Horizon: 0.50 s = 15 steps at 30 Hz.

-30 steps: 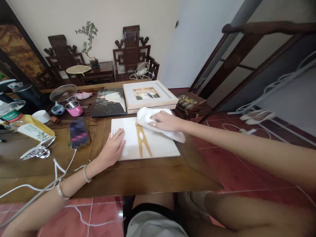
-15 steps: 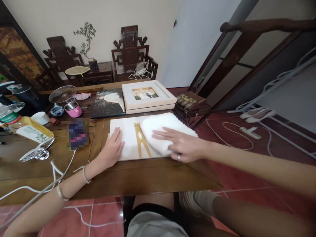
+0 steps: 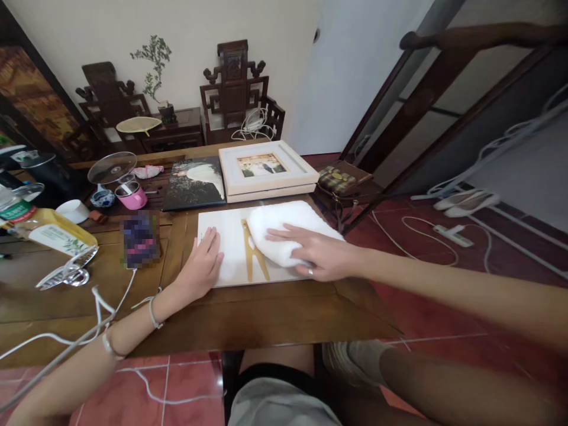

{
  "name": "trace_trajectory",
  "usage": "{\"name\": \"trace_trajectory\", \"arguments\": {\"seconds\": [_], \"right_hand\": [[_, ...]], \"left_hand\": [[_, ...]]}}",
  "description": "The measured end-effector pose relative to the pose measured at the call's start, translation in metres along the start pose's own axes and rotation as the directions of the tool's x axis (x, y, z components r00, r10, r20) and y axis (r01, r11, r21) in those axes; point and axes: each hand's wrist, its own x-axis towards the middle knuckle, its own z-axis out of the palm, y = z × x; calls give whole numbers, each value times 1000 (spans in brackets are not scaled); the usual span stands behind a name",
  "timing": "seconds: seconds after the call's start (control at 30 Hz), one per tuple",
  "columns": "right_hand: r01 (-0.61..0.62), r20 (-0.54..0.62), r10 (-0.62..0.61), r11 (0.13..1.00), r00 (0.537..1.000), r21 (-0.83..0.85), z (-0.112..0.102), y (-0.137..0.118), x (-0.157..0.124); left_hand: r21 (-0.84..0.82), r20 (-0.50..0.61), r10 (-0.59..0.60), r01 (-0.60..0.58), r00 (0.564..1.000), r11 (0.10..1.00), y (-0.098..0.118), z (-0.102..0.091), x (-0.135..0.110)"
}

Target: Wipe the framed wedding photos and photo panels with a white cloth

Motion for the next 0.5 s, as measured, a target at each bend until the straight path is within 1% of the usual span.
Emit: {"name": "trace_trajectory", "arguments": {"seconds": [0.13,0.27,0.33,0.4,0.5], "right_hand": [[-107,-19,107,994,994,8,-7,19,25],[-180,-46,178,983,983,-33,-10,28,40],[-182,-53,179,981,982,-70,-8,28,41],[-156,-52,151,982,987,-111,-3,24,38],[-97,-58,89,983,994,-155,6,6,27]], "left_hand": [[0,-6,-6,6,1000,1000,0,1,1],[-36,-24,-29,29,999,999,-2,3,2],[-54,-51,-37,34,998,998,-4,4,2],[-64,-80,-34,29,996,998,-7,5,3],[-59,-104,-21,15,994,998,-10,7,3]]}}
